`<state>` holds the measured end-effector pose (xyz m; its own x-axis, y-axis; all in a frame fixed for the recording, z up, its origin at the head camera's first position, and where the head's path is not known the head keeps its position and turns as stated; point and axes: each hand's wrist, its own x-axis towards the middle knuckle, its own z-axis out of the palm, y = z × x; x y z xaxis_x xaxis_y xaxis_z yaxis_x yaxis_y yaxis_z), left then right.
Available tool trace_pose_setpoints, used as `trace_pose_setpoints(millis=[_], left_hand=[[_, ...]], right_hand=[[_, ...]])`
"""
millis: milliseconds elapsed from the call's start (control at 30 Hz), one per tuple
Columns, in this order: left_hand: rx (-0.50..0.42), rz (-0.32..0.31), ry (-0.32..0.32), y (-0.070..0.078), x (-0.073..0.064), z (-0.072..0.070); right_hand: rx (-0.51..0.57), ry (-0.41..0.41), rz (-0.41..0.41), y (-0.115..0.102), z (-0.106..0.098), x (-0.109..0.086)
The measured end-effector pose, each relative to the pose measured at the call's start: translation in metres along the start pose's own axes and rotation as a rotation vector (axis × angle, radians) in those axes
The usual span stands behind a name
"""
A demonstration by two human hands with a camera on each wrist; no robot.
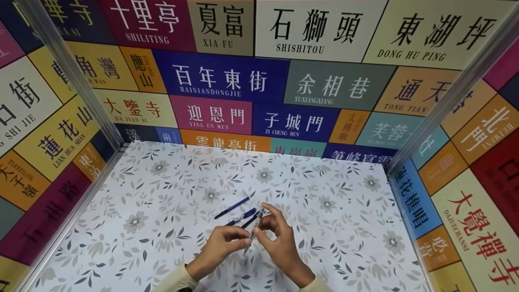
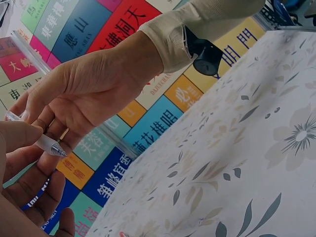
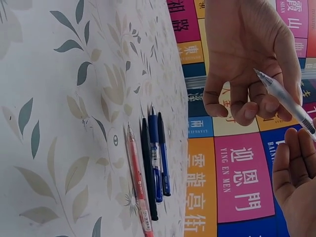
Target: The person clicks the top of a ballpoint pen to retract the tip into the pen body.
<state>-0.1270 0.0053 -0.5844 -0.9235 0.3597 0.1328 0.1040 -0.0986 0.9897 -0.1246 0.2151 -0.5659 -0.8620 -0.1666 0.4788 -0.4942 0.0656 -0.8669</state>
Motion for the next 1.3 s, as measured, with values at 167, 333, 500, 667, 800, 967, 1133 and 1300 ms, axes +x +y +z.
trace_pose_setpoints(millis=[167,333,500,667,800,967,1133,1300], left_hand=[[0.009,0.014,0.001,-0.0011,-0.0004,-0.0001],[0.006,0.005,0.001,-0.0019,-0.0004,0.0],[-0.007,-0.02,0.01,-0.0016,-0.0004,0.0007],[-0.021,-0.021,0.009,-0.0015,-0.0008,0.0011],[-0.022,-0.02,0.007,-0.0025,-0.0006,0.0013],[-0.017,-0.018,0.011,-0.0038,-0.0002,0.001],[-0.011,-0.027,0.006,-0.0041,-0.0002,-0.0001],[-0.011,-0.028,-0.002,-0.003,-0.0007,-0.0014]], right_hand=[[-0.01,0.001,-0.002,0.001,0.001,-0.0006],[-0.008,-0.004,-0.007,0.0016,0.0008,-0.0005],[0.005,-0.018,-0.035,0.0018,0.0002,0.0007],[0.006,-0.018,-0.038,0.0011,0.0003,0.0014],[0.004,-0.016,-0.034,0.0015,0.0005,0.0013],[0.019,-0.029,-0.038,0.0019,0.0005,0.0022],[0.02,-0.035,-0.034,0.0023,0.0004,0.0031],[-0.003,-0.049,-0.041,0.0027,-0.0006,0.004]])
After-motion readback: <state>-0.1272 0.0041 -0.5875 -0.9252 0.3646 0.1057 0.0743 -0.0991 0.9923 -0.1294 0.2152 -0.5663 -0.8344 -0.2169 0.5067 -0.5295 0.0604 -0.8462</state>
